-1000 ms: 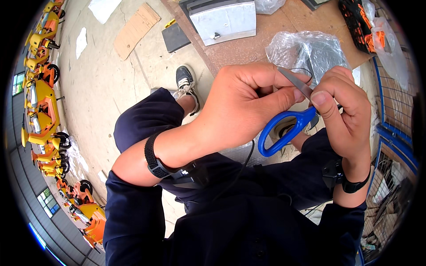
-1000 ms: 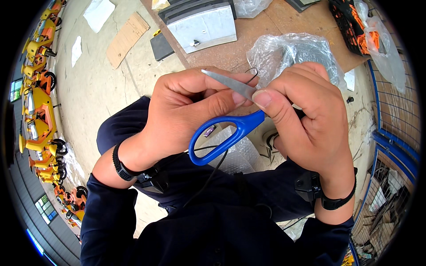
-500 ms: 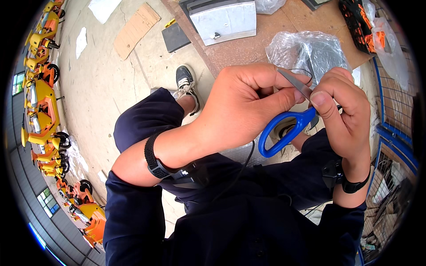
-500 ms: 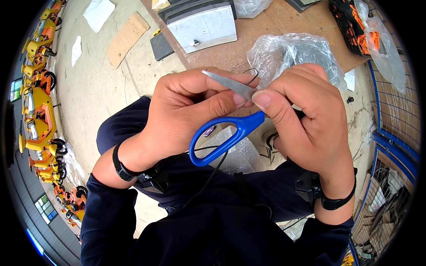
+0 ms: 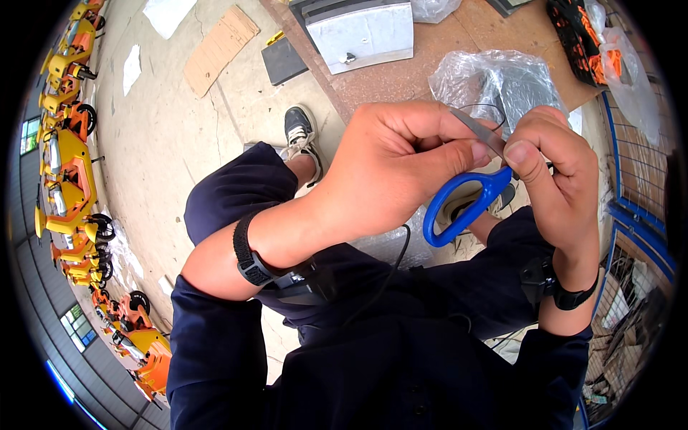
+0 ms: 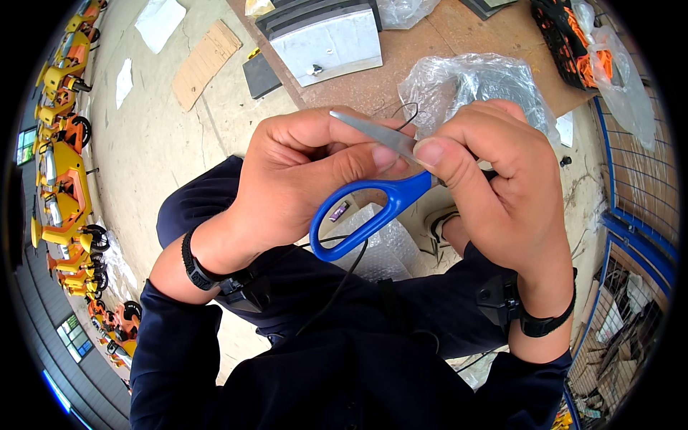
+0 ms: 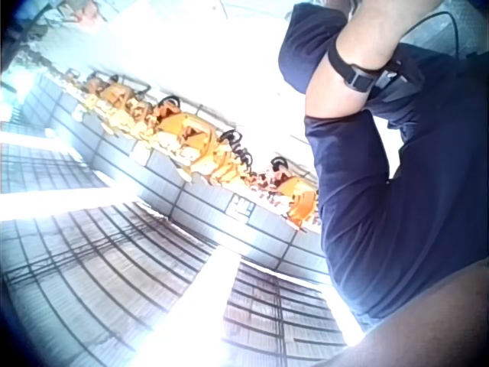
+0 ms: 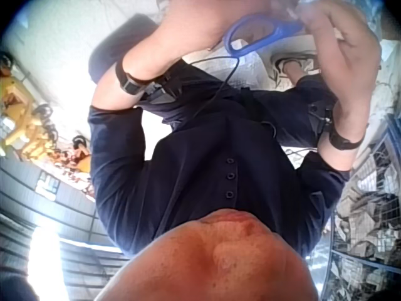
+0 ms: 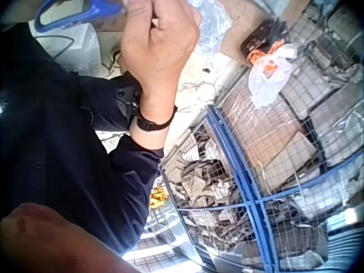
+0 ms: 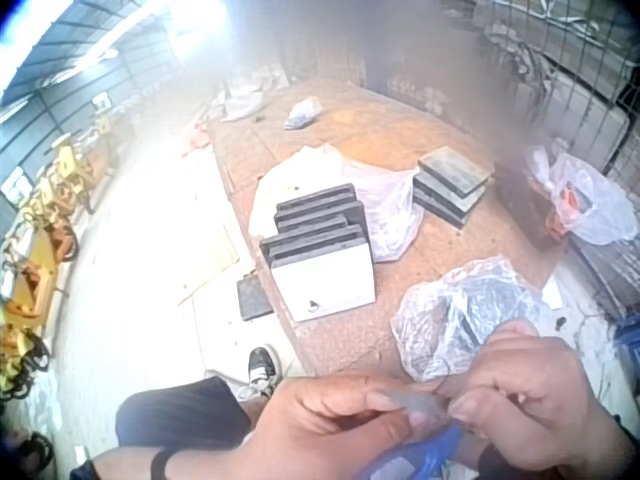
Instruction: The person uses blue scissors to cut a wire tie and then manipulates a small component and wire with both hands.
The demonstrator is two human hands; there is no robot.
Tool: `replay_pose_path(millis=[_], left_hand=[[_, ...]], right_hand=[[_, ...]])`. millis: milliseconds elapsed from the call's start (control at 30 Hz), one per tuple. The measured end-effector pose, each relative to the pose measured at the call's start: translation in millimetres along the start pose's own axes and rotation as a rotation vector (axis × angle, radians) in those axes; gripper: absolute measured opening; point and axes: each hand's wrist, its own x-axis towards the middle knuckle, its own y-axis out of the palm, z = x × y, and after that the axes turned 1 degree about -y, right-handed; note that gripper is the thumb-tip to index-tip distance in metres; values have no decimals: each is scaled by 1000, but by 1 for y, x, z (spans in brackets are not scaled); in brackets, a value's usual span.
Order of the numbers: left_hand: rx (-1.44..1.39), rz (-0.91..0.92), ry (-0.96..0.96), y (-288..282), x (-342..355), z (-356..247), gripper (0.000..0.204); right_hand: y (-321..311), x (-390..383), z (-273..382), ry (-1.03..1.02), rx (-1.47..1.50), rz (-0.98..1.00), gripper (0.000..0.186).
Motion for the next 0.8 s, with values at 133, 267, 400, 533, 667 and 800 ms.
replay_pose_path(millis=[133, 267, 400, 533, 667, 800], left_hand=[[72, -21, 19, -1, 0, 1, 14], [181, -11, 38, -6, -2, -4, 19], [52, -19, 67, -4, -2, -4, 22], [55, -18, 57, -3, -5, -5, 23], [2, 5, 63, -2, -3, -5, 22], [-22, 14, 78, -5, -4, -5, 22]], right_hand=[[-2, -2, -6, 70, 51, -43, 22], [-16, -8, -25, 296, 189, -162, 29], [-30, 0, -57, 474, 295, -219, 29], [-17, -1, -122, 610, 105, -63, 31], [25, -17, -191, 627, -293, 89, 36], [76, -28, -219, 714, -503, 133, 38]])
